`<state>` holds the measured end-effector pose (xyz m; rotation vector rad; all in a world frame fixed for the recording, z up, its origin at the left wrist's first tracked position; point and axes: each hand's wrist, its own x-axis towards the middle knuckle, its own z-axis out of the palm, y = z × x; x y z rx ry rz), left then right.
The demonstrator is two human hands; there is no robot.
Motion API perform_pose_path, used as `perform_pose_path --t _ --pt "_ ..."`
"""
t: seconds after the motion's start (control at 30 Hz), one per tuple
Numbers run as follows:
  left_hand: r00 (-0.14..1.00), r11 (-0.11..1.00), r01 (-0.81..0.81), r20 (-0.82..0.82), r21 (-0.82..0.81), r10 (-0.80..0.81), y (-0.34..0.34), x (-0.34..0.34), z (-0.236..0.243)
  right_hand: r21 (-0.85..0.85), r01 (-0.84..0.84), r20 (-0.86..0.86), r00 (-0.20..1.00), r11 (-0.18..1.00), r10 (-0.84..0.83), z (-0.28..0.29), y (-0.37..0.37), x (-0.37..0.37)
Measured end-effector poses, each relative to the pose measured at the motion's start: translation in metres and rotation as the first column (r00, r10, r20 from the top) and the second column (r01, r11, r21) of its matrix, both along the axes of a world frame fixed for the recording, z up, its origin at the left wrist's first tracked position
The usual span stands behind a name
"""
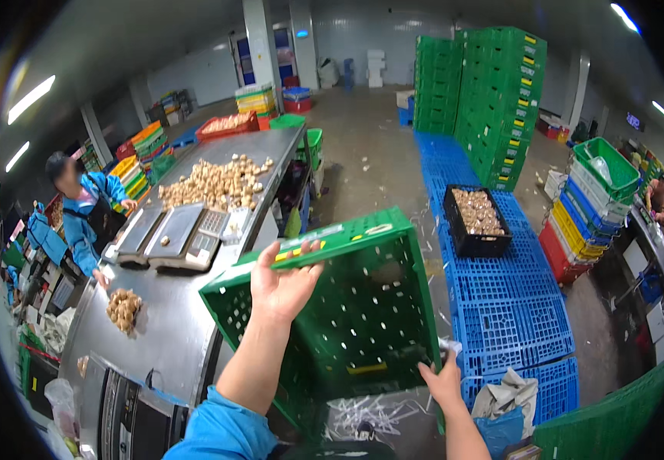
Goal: Wrapping bundles of mushrooms in plastic film using a manual wrapping machine and placing them in a crate.
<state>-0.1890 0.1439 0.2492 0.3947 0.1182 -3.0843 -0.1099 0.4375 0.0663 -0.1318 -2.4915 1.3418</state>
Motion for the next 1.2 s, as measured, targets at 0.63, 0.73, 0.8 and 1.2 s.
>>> perform_pose_path --t 0.63,0.73,0.8,1.2 --pt "0.894 0.851 -0.082 -0.415 -0.519 -0.167 -0.030 0.042 0.108 0.659 -0.651 0.251 0.662 0.377 0.706 -0.075 -0.247 -0.084" --pt "0.906 0.806 -0.102 -0.389 -0.582 -0.166 -0.069 0.010 0.095 0.419 -0.856 0.425 0.479 0.302 0.768 -0.081 -0.225 -0.015" --pt "0.894 0.804 -0.097 -0.405 -0.587 -0.189 -0.085 -0.004 0.076 0.461 -0.860 0.383 0.416 0.220 0.825 -0.103 -0.183 0.049" --pt "0.981 0.856 0.157 0.174 -0.493 -0.080 -0.078 -0.094 -0.204 -0.011 -0.800 0.732 0.402 0.600 0.550 -0.202 -0.063 0.105"
